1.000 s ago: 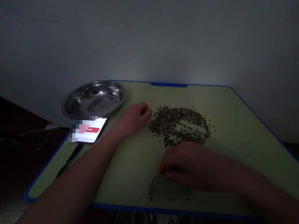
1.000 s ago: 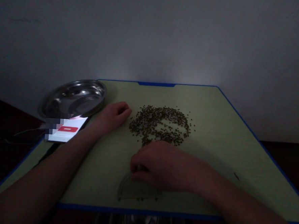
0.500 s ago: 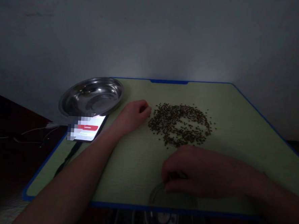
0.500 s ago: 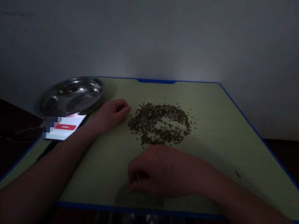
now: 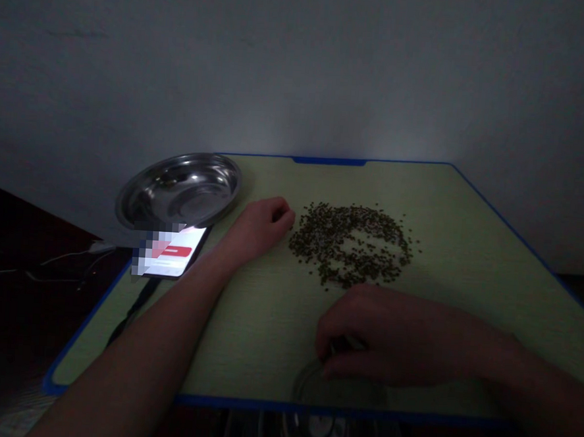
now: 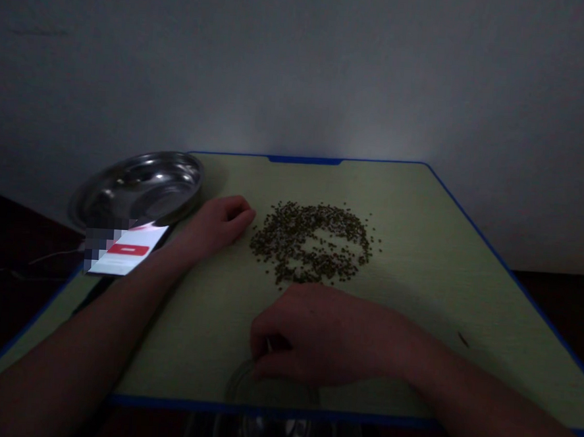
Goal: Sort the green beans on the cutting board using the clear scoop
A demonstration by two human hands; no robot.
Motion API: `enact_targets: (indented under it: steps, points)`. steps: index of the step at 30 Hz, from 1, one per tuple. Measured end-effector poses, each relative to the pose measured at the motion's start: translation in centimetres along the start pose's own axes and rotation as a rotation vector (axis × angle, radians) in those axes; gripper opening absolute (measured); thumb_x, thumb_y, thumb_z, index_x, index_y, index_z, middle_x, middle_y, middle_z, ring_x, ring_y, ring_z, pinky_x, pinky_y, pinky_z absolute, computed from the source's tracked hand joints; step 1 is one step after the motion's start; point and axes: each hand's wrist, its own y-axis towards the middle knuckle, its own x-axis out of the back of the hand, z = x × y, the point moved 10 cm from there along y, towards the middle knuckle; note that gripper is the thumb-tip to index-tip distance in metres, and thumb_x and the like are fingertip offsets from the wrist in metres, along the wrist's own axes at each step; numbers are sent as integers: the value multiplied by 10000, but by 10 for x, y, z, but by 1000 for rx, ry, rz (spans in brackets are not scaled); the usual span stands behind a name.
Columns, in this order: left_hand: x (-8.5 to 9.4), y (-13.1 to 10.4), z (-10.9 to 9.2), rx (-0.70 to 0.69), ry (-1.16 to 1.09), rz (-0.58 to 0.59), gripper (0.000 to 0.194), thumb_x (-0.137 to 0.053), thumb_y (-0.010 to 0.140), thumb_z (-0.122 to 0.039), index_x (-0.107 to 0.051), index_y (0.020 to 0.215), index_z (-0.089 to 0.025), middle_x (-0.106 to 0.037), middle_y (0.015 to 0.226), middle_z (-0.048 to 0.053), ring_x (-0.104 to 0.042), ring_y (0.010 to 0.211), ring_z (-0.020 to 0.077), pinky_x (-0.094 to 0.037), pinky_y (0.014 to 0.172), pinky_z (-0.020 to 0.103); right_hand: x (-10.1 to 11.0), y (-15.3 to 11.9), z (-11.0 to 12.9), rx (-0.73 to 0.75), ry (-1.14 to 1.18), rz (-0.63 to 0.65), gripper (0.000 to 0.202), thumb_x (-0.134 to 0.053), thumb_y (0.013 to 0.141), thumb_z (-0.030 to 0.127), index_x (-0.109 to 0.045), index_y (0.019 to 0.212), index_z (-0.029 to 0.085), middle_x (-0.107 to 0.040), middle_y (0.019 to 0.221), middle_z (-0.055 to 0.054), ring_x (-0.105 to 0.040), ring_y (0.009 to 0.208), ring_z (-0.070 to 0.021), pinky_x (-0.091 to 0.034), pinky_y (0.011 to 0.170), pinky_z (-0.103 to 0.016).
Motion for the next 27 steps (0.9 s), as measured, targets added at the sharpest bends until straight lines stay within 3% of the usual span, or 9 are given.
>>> enact_targets:
  steps: [8, 12, 15, 19, 22, 27]
  points:
    - [-1, 0, 0, -16, -6, 7, 229, -464, 840, -316, -555, 683, -175, -573, 645, -3, -478, 590, 134, -324, 557, 270, -2, 2, 1, -5, 37, 6, 113, -688, 831, 308, -749, 872, 222, -695, 713, 22, -582, 625, -106, -369, 574, -222]
    - [-1, 1, 2, -13, -17, 7, 237, -462, 837, -335, -546, 677, -182, -568, 639, -9, -475, 585, 135, -323, 551, 268, 23, -7, -4, -12, 100, -88, 151, -673, 843, 329, -741, 875, 197, -680, 729, 12, -581, 661, -116, -391, 595, -223]
    - [-2, 1, 3, -12, -35, 20, 238, -455, 834, -346, -540, 677, -188, -567, 632, -10, -485, 594, 143, -333, 549, 265, 61, -20, -30, -44, 164, -228, 222, -623, 863, 375, -706, 817, 175, -613, 679, 22, -509, 602, -108, -366, 538, -226]
    - [-1, 0, 8, 8, -52, 18, 201, -477, 827, -349, -543, 725, -189, -600, 674, 6, -519, 617, 152, -363, 565, 270, 105, -42, -93, -187, 149, -389, 318, -597, 851, 462, -653, 771, 159, -538, 649, 27, -459, 595, -111, -341, 539, -246]
    - [-3, 0, 13, 23, -73, 21, 149, -527, 803, -342, -538, 778, -195, -632, 698, 18, -534, 608, 155, -369, 555, 271, 109, -48, -120, -216, 143, -355, 348, -593, 848, 486, -632, 747, 155, -541, 654, 21, -473, 613, -119, -355, 566, -259]
    - [-4, 0, 15, 17, -65, 31, 133, -517, 800, -332, -520, 788, -200, -617, 690, 9, -540, 612, 154, -372, 560, 271, 94, -42, -117, -209, 169, -260, 308, -604, 856, 443, -648, 784, 146, -558, 679, 18, -482, 622, -116, -366, 571, -257]
